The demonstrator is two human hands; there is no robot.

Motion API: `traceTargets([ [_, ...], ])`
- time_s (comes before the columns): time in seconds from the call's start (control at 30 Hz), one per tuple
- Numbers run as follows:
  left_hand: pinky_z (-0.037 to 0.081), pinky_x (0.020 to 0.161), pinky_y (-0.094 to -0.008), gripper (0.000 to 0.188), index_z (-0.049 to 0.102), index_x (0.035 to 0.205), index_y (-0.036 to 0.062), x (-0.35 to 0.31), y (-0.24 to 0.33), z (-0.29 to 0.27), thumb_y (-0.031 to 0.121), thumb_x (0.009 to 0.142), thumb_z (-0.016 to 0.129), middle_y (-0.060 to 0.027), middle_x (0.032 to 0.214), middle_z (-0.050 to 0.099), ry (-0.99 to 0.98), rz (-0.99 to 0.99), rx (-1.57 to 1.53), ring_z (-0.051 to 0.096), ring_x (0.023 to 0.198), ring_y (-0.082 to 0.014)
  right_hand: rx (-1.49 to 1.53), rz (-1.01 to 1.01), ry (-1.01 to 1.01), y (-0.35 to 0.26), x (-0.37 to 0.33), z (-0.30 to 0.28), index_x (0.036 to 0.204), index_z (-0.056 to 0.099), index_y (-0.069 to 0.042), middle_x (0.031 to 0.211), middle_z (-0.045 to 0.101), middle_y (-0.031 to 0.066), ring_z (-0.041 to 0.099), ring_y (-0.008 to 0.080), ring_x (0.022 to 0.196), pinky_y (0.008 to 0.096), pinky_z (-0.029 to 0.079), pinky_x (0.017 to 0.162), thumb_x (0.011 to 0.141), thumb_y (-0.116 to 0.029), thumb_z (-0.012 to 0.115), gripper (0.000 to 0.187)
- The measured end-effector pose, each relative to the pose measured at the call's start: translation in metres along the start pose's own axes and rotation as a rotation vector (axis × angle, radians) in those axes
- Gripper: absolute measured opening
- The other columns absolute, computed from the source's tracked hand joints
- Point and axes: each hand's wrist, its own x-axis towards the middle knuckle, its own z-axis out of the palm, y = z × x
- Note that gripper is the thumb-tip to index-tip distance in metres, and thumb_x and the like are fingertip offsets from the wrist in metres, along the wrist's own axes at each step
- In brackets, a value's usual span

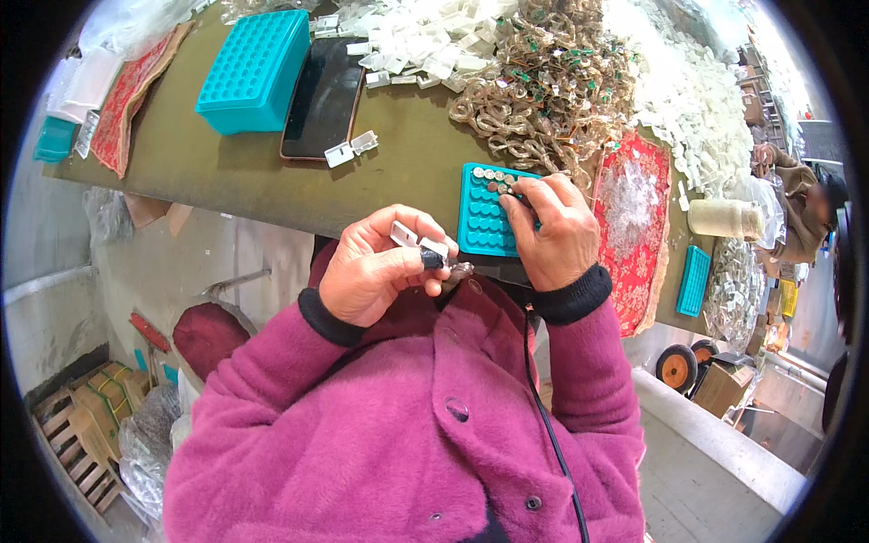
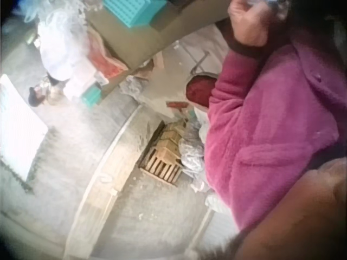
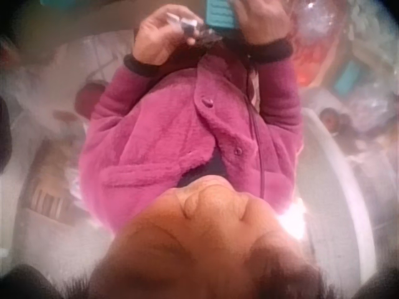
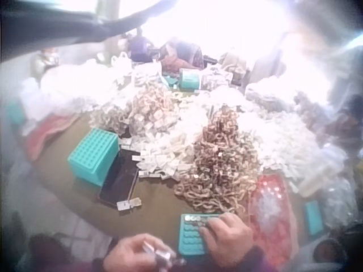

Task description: The person repeatedly picks small LED modules and white plastic housings from a table, inserts the LEDs into the housings, and tests each assembly by pressing a contact to light the LED. Finished units are placed on a blue tray. The person continues this cycle throughout the clip.

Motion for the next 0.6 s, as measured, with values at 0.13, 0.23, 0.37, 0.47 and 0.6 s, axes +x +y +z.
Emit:
traceTargets([
  [0.13,0.054,0.065,-0.0283,0.029,0.065,0.114,0.0028,0.008,0.003,0.003,-0.007,0.087,0.064,-0.0156,0.104,0.074,-0.018,0.090,0.029,0.067,0.079,-0.0152,-0.051,-0.069,0.030,0.002,0.000,0.000,0.101,0.070,-0.006,0.091,0.063,0.0106,0.067,0.0313,0.085,0.0429,0.055,0.071,0.091,-0.014,0.074,0.013],
  [0.23,0.050,0.063,-0.0251,0.028,0.066,0.110,0.0029,0.012,0.004,0.007,-0.009,0.085,0.060,-0.0125,0.101,0.074,0.019,0.115,0.100,0.064,0.075,-0.0121,-0.106,-0.119,0.026,0.005,0.001,0.001,0.103,0.069,-0.006,0.091,0.064,0.0111,0.067,0.0308,0.082,0.0421,0.055,0.067,0.090,-0.011,0.072,0.014],
  [0.37,0.049,0.062,-0.0263,0.033,0.066,0.109,0.0035,0.013,0.000,0.016,-0.011,0.080,0.058,-0.0128,0.101,0.073,0.052,0.082,0.098,0.062,0.073,-0.0142,-0.061,-0.131,0.044,0.005,0.001,-0.001,0.102,0.069,-0.004,0.090,0.066,0.0128,0.068,0.0318,0.078,0.0409,0.056,0.067,0.088,-0.005,0.075,0.016],
  [0.47,0.049,0.062,-0.0258,0.034,0.067,0.107,0.0037,0.010,-0.003,0.021,-0.013,0.080,0.056,-0.0117,0.100,0.073,0.092,0.101,0.173,0.063,0.074,-0.0142,0.121,-0.163,0.081,-0.001,-0.004,-0.009,0.101,0.069,-0.003,0.090,0.067,0.0119,0.069,0.0289,0.078,0.0394,0.058,0.067,0.085,-0.002,0.078,0.019],
  [0.6,0.052,0.063,-0.0253,0.032,0.069,0.107,0.0028,0.010,-0.004,0.021,-0.013,0.081,0.059,-0.0104,0.100,0.073,0.030,0.102,0.232,0.069,0.081,-0.0151,0.390,-0.102,0.127,-0.020,-0.025,-0.022,0.099,0.073,-0.001,0.089,0.070,0.0125,0.071,0.0268,0.077,0.0357,0.059,0.067,0.081,0.005,0.082,0.021],
])
